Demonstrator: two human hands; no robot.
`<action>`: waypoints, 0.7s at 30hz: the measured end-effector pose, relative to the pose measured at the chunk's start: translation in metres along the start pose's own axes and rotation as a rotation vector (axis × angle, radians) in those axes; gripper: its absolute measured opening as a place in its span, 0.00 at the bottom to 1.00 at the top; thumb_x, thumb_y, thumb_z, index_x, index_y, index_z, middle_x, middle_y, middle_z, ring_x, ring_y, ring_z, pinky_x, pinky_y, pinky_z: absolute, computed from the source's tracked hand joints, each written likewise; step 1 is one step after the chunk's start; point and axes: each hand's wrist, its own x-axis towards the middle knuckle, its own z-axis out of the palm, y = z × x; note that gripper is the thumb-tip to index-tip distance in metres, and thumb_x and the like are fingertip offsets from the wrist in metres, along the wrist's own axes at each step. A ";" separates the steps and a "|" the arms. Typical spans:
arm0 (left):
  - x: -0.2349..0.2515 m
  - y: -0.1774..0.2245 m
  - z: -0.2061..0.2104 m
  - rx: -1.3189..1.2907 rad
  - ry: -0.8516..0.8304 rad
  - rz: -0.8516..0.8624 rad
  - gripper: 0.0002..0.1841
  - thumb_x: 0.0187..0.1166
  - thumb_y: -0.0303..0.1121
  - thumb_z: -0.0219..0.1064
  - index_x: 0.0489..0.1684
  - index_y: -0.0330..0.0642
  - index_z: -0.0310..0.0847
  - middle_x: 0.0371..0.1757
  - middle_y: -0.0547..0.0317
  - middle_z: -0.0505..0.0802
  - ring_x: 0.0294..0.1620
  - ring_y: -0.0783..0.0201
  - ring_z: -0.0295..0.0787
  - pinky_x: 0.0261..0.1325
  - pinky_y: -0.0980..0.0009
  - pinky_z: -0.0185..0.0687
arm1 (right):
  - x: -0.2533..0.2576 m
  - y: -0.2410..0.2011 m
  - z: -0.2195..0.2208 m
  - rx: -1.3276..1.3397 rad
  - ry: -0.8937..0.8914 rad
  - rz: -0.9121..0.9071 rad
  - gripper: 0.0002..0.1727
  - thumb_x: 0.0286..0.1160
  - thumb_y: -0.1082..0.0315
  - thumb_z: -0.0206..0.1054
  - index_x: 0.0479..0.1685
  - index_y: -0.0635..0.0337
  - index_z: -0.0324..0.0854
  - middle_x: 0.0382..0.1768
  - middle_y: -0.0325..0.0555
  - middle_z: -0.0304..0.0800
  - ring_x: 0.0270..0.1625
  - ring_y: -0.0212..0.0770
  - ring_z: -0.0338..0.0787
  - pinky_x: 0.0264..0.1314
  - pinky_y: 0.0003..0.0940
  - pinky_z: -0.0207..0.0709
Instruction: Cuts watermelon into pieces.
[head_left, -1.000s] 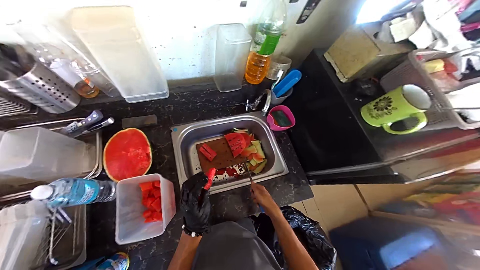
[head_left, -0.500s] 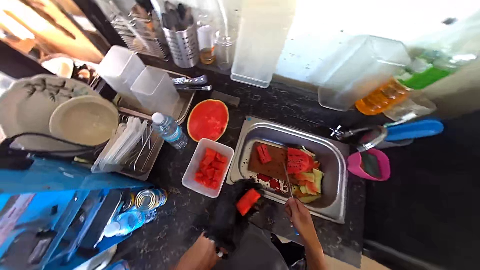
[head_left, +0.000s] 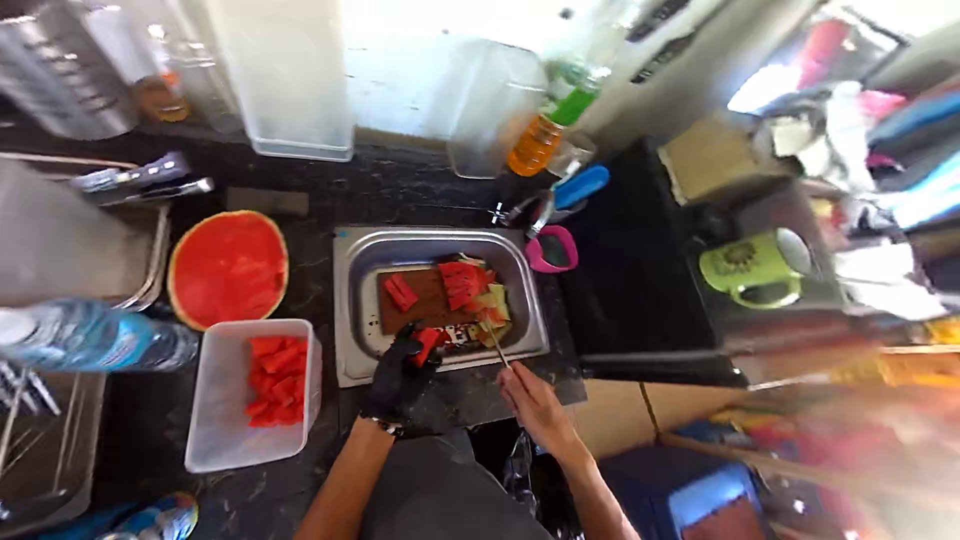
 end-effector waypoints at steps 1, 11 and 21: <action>0.002 -0.001 -0.004 0.032 0.022 0.010 0.21 0.83 0.25 0.45 0.74 0.39 0.64 0.43 0.53 0.89 0.35 0.63 0.90 0.38 0.67 0.90 | -0.004 -0.002 0.004 -0.004 -0.002 -0.024 0.24 0.94 0.51 0.45 0.50 0.60 0.82 0.22 0.35 0.75 0.21 0.31 0.75 0.25 0.31 0.74; 0.008 0.007 -0.015 0.026 -0.006 -0.121 0.28 0.93 0.47 0.32 0.59 0.37 0.75 0.42 0.46 0.91 0.33 0.60 0.89 0.31 0.69 0.86 | -0.015 0.012 0.042 -0.109 0.006 0.041 0.26 0.93 0.46 0.45 0.51 0.57 0.82 0.22 0.42 0.78 0.26 0.43 0.81 0.31 0.47 0.76; 0.020 0.003 -0.044 0.400 -0.112 -0.033 0.24 0.96 0.46 0.38 0.66 0.40 0.76 0.43 0.52 0.91 0.34 0.65 0.89 0.37 0.71 0.88 | -0.032 -0.006 0.041 -0.277 0.018 0.093 0.34 0.92 0.38 0.37 0.43 0.53 0.82 0.20 0.44 0.80 0.28 0.50 0.86 0.30 0.52 0.76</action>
